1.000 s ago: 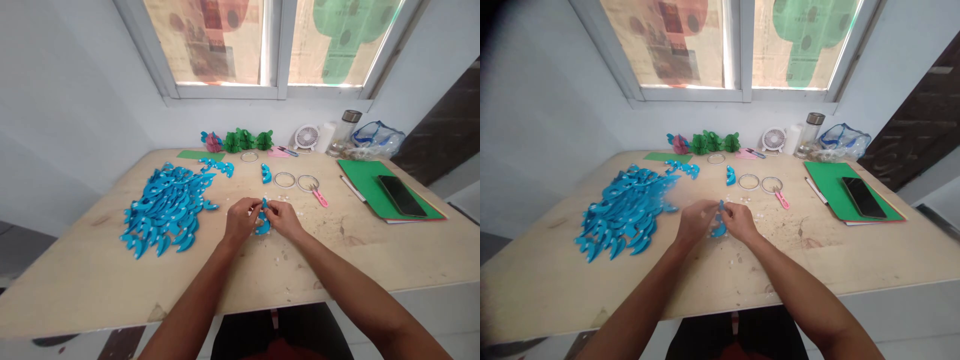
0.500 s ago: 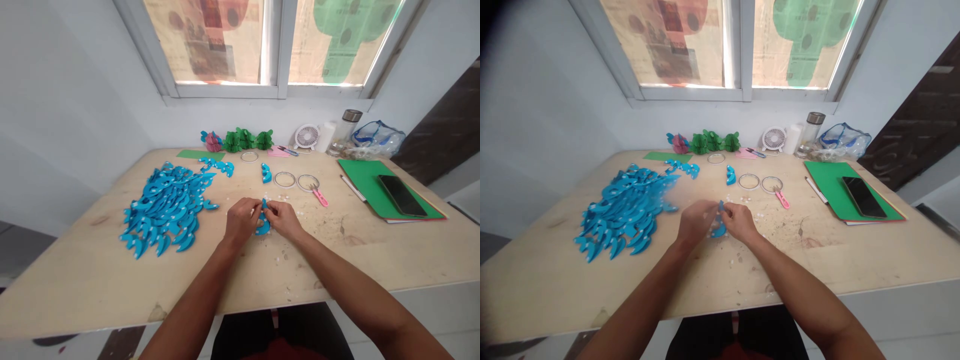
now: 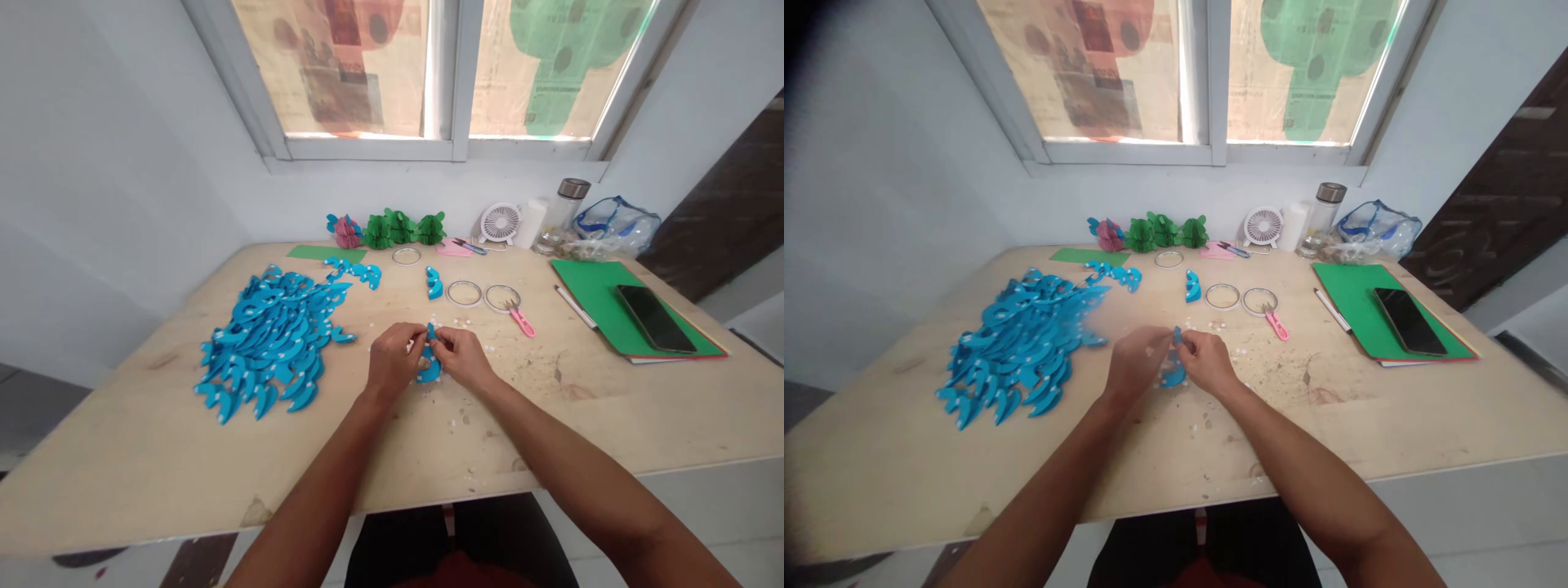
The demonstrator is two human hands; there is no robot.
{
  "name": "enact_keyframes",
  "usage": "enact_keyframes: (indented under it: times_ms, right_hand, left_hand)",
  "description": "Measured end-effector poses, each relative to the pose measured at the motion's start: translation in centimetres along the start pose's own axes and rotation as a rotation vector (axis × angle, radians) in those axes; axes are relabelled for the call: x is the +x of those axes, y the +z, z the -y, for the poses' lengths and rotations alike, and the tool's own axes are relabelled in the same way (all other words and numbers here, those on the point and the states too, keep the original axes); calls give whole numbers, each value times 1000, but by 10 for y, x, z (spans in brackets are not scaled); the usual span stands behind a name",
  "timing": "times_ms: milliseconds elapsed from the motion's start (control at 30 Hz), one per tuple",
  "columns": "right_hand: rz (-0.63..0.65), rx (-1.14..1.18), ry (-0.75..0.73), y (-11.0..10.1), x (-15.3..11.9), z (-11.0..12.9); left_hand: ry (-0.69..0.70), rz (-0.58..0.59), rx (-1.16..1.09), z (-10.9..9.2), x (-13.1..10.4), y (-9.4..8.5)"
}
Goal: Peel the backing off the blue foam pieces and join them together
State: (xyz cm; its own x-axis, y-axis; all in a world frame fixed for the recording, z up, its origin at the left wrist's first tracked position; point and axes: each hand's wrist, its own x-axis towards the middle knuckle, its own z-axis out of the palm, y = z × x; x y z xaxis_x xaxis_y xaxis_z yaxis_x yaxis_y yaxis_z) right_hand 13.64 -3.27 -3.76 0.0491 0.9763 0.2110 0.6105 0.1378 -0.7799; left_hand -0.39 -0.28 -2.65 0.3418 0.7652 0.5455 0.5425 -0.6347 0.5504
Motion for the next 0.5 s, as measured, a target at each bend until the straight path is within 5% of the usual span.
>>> enact_keyframes:
  times_ms: [500]
  right_hand:
    - [-19, -2, -2, -1, 0, 1]
  left_hand:
    - [93, -23, 99, 1, -1, 0]
